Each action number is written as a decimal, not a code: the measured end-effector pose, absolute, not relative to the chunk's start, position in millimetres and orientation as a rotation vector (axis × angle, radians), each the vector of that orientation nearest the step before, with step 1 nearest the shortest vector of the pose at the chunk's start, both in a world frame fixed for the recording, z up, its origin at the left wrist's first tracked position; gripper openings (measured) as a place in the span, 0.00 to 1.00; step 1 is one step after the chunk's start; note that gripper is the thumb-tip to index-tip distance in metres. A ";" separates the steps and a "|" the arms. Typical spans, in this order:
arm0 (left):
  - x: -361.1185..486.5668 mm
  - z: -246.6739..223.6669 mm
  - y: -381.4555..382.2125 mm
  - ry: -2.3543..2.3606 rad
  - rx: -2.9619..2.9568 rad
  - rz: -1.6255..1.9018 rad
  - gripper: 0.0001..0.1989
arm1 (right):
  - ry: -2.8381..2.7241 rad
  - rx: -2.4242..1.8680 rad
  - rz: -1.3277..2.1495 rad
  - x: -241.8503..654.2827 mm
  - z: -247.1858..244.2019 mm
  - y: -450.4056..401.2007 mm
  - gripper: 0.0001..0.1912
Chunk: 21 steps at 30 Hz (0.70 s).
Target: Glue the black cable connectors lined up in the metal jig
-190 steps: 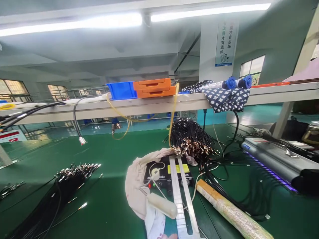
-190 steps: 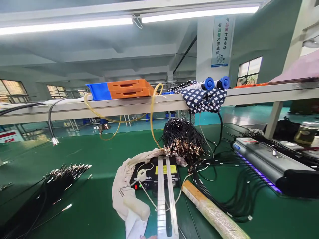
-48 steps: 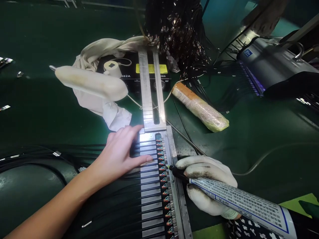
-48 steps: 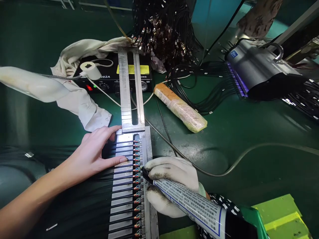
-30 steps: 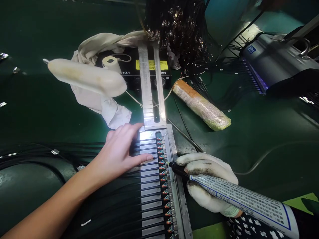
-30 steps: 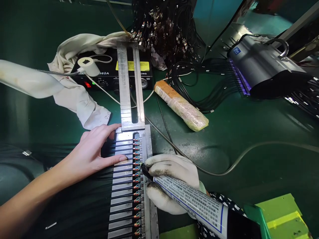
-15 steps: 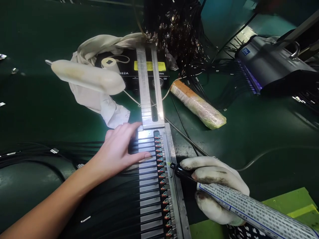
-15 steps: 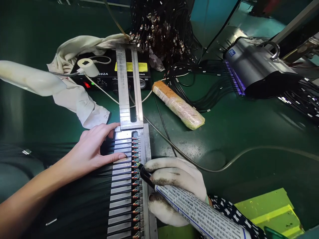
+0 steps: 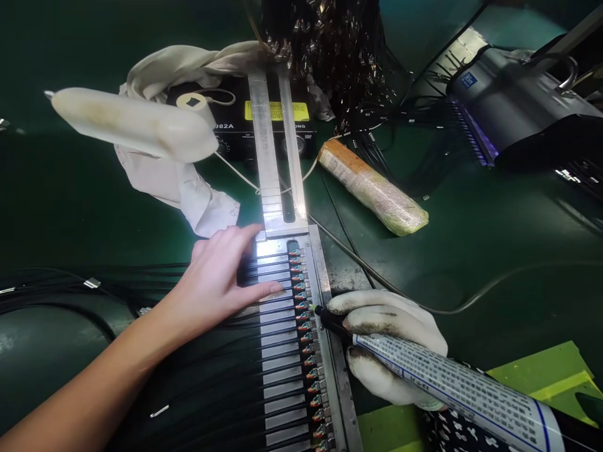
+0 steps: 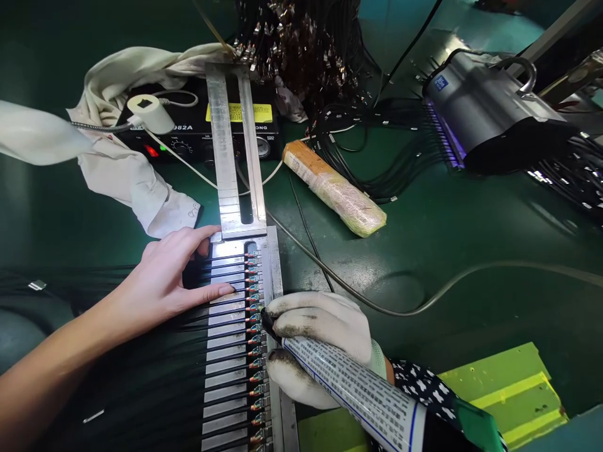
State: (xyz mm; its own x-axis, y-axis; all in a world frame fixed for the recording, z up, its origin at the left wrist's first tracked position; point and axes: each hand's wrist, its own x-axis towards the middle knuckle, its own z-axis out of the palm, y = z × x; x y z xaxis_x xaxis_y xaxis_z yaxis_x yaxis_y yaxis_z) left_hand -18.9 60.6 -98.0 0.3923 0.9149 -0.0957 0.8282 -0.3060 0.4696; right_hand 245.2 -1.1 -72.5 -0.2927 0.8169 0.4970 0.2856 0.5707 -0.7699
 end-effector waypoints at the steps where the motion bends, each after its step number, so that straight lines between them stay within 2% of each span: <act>1: -19.1 -98.3 60.7 1.496 2.211 0.261 0.41 | -1.836 -0.895 0.694 244.5 -72.1 -0.5 0.08; 21: -18.8 -97.6 61.0 1.501 2.214 0.260 0.40 | -1.866 -0.875 0.697 245.4 -67.0 1.1 0.07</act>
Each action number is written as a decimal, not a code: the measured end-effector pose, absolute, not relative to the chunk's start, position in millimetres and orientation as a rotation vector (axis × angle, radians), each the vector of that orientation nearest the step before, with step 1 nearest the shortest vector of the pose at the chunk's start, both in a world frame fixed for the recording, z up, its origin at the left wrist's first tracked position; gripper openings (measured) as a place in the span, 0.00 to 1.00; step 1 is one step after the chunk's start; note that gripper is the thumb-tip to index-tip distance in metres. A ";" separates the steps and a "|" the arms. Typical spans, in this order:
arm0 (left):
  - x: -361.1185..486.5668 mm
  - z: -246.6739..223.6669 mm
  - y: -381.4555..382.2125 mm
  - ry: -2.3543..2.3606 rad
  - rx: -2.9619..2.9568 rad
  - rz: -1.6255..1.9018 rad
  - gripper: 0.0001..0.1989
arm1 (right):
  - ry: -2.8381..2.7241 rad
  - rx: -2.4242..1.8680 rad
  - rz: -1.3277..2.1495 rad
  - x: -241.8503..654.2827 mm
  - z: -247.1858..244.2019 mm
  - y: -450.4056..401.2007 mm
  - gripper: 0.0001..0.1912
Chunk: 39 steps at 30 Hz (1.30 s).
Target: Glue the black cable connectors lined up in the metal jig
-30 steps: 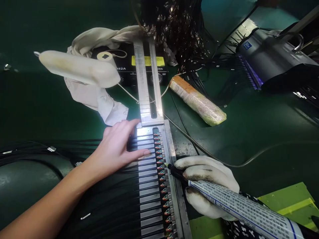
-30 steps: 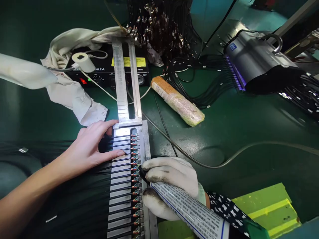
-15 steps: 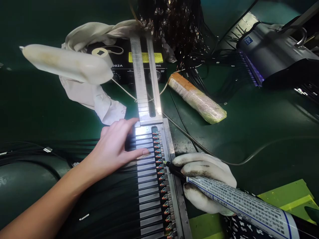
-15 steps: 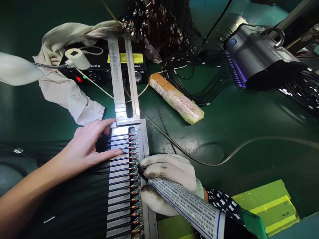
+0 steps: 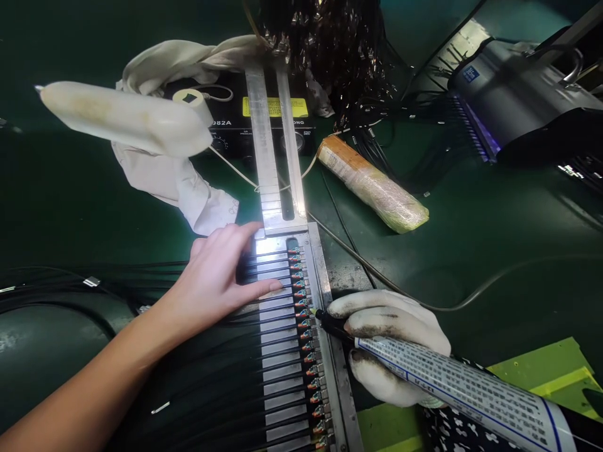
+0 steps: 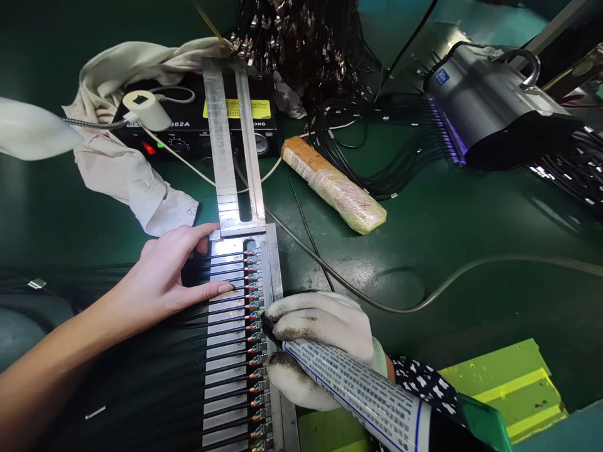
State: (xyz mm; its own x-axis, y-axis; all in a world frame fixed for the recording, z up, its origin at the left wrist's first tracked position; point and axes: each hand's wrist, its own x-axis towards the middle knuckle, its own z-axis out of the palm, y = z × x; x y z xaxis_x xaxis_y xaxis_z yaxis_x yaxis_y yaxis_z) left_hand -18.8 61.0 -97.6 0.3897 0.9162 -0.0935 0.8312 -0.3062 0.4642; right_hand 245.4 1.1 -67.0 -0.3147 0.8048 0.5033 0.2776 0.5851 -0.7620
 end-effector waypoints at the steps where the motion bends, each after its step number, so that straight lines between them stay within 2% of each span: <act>1: -18.9 -97.2 60.8 1.502 2.211 0.257 0.40 | -1.863 -0.871 0.698 245.4 -67.1 1.1 0.07; 39: -19.8 -98.6 61.8 1.490 2.228 0.288 0.42 | -1.905 -0.845 0.744 253.8 -72.3 -10.8 0.10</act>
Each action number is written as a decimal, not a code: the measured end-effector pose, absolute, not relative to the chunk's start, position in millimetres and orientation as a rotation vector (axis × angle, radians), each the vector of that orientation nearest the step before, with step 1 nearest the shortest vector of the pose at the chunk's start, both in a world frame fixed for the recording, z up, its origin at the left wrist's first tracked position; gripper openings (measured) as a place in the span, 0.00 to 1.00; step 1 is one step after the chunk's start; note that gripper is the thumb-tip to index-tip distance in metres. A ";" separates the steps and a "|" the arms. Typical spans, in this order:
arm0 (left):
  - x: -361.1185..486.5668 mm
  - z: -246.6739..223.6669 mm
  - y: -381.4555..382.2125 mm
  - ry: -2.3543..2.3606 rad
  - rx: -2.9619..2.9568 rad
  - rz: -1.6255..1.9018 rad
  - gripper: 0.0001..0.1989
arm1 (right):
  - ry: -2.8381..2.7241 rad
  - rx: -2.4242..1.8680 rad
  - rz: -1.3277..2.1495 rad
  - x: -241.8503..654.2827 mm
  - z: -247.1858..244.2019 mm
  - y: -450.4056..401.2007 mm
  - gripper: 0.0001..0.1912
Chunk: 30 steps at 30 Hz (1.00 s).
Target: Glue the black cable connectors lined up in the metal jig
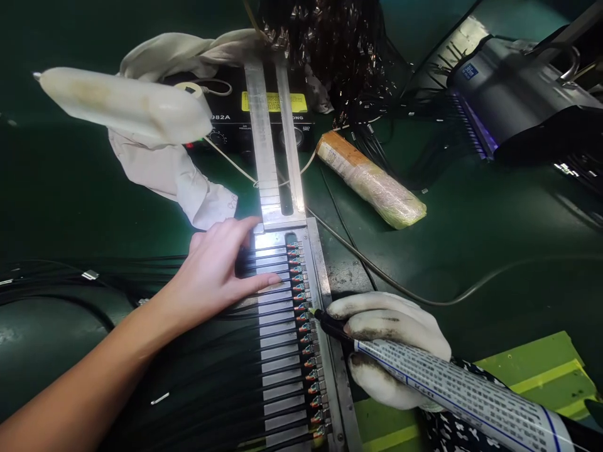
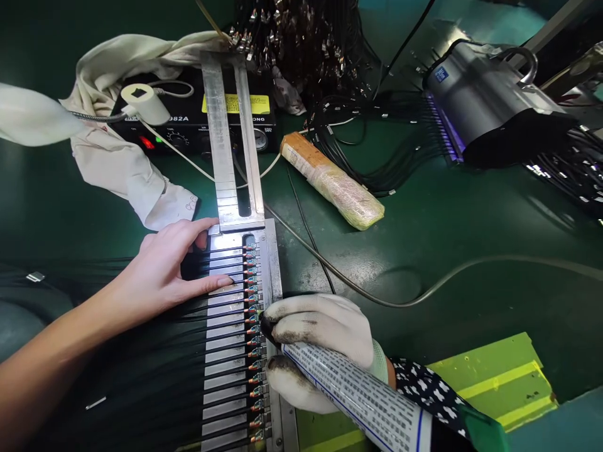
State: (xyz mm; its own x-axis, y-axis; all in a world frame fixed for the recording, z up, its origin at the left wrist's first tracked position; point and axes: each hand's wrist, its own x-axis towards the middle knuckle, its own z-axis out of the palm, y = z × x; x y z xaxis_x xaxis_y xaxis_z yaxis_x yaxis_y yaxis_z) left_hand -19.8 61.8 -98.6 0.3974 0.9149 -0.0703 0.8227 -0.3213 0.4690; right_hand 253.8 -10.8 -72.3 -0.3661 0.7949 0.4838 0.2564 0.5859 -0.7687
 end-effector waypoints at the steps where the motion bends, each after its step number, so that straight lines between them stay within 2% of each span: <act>1: -19.9 -98.5 61.7 1.490 2.229 0.287 0.42 | -1.910 -0.845 0.760 254.0 -73.7 -10.6 0.11; 30: -20.5 -98.3 61.8 1.486 2.238 0.274 0.41 | -1.842 -0.844 0.726 247.4 -69.0 -7.1 0.07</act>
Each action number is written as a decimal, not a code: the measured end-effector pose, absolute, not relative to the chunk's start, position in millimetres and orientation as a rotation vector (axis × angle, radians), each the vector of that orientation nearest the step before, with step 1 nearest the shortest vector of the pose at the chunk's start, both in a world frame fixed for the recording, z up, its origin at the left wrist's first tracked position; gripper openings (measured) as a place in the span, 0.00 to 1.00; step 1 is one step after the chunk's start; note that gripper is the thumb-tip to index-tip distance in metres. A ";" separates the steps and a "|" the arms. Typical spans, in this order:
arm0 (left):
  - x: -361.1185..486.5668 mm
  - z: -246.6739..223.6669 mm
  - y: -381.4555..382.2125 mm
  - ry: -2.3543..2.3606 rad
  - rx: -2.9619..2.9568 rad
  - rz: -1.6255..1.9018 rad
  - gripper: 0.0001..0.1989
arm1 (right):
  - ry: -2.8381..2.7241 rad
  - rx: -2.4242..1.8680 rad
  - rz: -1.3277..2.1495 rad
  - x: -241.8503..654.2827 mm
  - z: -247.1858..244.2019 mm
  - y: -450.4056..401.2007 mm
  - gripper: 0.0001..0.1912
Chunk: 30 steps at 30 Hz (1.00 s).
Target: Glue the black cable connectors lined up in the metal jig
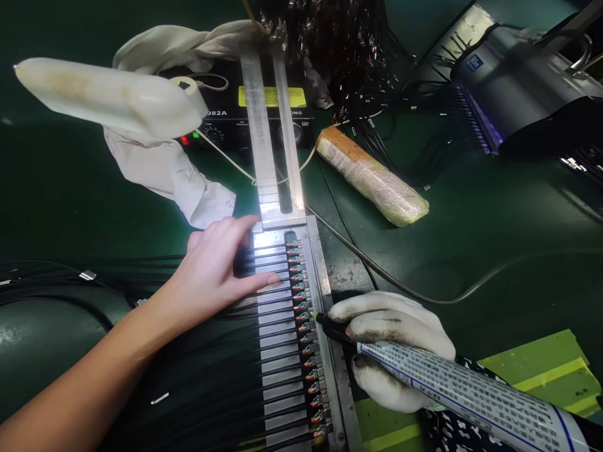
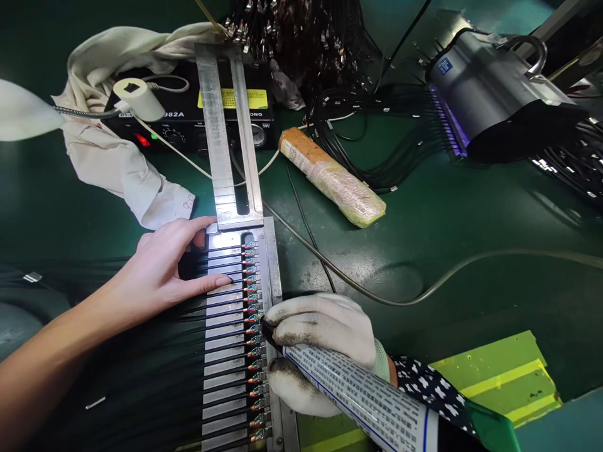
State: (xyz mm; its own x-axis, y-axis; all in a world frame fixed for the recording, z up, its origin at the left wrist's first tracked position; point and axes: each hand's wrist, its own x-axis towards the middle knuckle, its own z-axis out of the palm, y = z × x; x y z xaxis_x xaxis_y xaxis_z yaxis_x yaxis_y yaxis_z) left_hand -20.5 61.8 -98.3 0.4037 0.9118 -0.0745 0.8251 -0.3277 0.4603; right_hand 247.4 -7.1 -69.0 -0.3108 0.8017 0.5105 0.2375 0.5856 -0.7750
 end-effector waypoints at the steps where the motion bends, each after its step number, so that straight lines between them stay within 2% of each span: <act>1: -20.5 -98.3 61.8 1.484 2.239 0.276 0.41 | -1.841 -0.845 0.721 247.1 -68.5 -6.8 0.07; 10: -19.5 -98.7 61.9 1.473 2.254 0.285 0.41 | -1.866 -0.864 0.784 253.4 -73.1 -10.1 0.11; 16: -20.6 -98.2 61.8 1.469 2.250 0.297 0.42 | -1.821 -0.864 0.717 248.2 -69.0 -7.2 0.07; 30: -18.6 -96.4 62.2 1.475 2.230 0.284 0.43 | -1.837 -0.895 0.715 247.2 -68.4 -6.0 0.07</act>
State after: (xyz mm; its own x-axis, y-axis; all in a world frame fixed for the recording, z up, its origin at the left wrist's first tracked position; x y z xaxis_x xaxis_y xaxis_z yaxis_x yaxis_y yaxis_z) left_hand -18.6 62.2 -96.4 0.4073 0.9103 -0.0735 0.8178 -0.3277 0.4731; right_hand 247.2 -6.0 -68.4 -0.2930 0.8208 0.4904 0.2731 0.5634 -0.7798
